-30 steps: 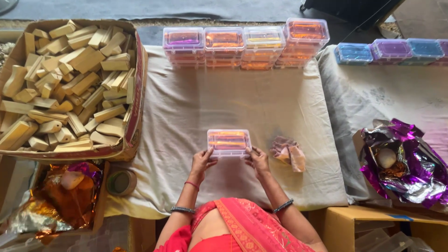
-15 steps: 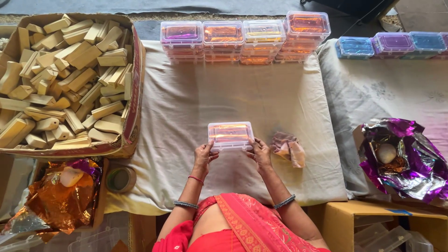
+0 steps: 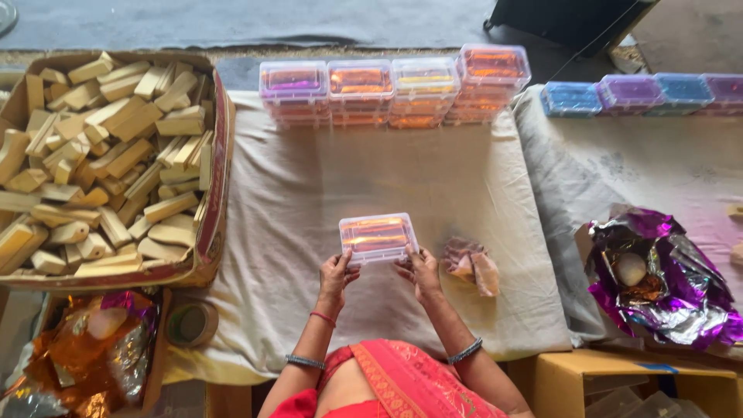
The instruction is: The person wraps small wooden blocks in shiny orange foil and places them into clear plastic containers. They wipe the containers with a cloth before and after placing the wrapped items inside. The person also wipes the wooden blocks with a cloth before wrapping them.
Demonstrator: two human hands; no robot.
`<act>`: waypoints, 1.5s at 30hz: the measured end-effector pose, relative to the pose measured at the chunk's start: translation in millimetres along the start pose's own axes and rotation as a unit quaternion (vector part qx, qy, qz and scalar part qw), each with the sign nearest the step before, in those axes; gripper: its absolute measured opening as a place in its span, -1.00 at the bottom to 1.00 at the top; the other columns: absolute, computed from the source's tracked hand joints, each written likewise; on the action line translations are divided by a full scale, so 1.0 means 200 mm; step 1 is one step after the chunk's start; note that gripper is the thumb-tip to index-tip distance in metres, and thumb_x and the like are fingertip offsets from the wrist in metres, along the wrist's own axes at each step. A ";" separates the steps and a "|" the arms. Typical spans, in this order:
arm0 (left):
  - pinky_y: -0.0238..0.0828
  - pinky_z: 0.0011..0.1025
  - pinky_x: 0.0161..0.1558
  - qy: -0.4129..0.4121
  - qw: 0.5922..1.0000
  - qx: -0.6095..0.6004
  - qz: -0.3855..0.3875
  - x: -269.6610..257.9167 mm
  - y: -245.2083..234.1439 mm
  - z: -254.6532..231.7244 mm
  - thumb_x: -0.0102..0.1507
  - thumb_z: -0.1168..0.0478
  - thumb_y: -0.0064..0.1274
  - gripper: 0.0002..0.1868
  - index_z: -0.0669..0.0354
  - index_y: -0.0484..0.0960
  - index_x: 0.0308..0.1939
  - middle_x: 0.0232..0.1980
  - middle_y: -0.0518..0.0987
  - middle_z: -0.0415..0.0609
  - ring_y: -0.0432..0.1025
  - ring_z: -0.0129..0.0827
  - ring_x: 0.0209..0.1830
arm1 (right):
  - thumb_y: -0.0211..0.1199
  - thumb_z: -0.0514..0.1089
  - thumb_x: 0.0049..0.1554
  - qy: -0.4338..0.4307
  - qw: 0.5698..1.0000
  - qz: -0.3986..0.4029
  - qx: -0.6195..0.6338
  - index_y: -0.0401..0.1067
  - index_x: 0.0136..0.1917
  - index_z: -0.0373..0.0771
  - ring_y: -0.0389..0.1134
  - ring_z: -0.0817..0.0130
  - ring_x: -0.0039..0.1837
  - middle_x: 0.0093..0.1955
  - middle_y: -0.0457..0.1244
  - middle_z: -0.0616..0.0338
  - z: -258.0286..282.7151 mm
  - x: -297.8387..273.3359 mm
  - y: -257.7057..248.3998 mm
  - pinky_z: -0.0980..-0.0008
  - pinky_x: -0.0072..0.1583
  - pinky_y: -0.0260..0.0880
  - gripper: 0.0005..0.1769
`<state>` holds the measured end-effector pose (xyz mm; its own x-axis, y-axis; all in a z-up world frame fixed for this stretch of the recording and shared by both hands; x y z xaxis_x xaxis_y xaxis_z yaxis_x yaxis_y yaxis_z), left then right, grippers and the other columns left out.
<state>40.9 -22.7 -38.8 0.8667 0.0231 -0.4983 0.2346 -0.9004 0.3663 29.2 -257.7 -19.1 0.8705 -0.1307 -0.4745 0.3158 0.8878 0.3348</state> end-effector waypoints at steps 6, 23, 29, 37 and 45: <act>0.55 -0.44 -0.31 0.007 1.000 -0.018 0.006 0.11 0.14 -0.14 0.26 -0.01 0.22 -0.55 0.32 0.62 0.01 -0.27 0.64 -0.08 0.50 -0.46 -0.41 | 0.23 0.28 0.15 -0.019 0.999 -0.034 -0.016 0.37 0.25 -0.16 0.46 0.29 0.06 -0.01 0.40 0.19 0.07 0.10 -0.06 0.28 -0.02 0.45 -0.41; 0.63 -0.36 -0.29 0.119 0.990 -0.065 0.042 1.19 1.06 -1.01 0.30 0.04 0.21 -0.70 0.21 0.64 -0.13 -0.31 0.60 -0.11 0.51 -0.41 -0.38 | 0.14 0.28 0.12 -0.332 0.551 -0.320 -0.695 0.37 0.33 -0.12 0.20 0.10 0.40 0.40 0.22 0.11 0.19 0.03 -0.62 -0.11 0.33 0.11 -0.35; 0.64 -0.29 -0.36 0.103 0.992 -0.069 0.033 1.68 1.26 -0.98 0.26 0.08 0.24 -0.73 0.21 0.59 -0.18 -0.39 0.58 0.00 0.50 -0.32 -0.45 | 0.14 0.27 0.09 -0.298 0.554 -0.320 -0.709 0.37 0.32 -0.11 0.20 0.11 0.39 0.40 0.21 0.13 0.18 0.04 -0.63 -0.10 0.31 0.11 -0.35; 0.63 -0.40 -0.42 0.104 0.993 -0.022 -0.049 1.68 1.35 -0.98 0.26 0.15 0.25 -0.77 0.28 0.69 -0.19 -0.37 0.60 -0.05 0.50 -0.36 -0.48 | 0.17 0.23 0.09 -0.283 0.575 -0.305 -0.705 0.36 0.33 -0.14 0.19 0.12 0.41 0.40 0.20 0.14 0.21 0.03 -0.62 -0.06 0.31 0.12 -0.35; 0.65 -0.40 -0.31 0.159 0.982 0.008 -0.099 1.68 1.34 -0.95 0.18 0.36 0.30 -0.78 0.38 0.57 -0.21 -0.20 0.63 0.02 0.63 -0.33 -0.33 | 0.18 0.23 0.09 -0.281 0.581 -0.297 -0.704 0.37 0.31 -0.16 0.19 0.12 0.42 0.40 0.21 0.11 0.22 0.02 -0.60 -0.06 0.33 0.12 -0.36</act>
<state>478.3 -173.4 41.5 0.8991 0.3301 -0.2874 0.4072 -0.8716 0.2728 11.2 -384.1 -26.4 0.8766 -0.3706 0.3069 0.3455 0.0410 -0.9375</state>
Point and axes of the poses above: each hand's wrist, its own x-axis towards the middle knuckle, its own y-axis out of the palm, z = x × y, the point moved 3 cm from there along x, towards the middle knuckle
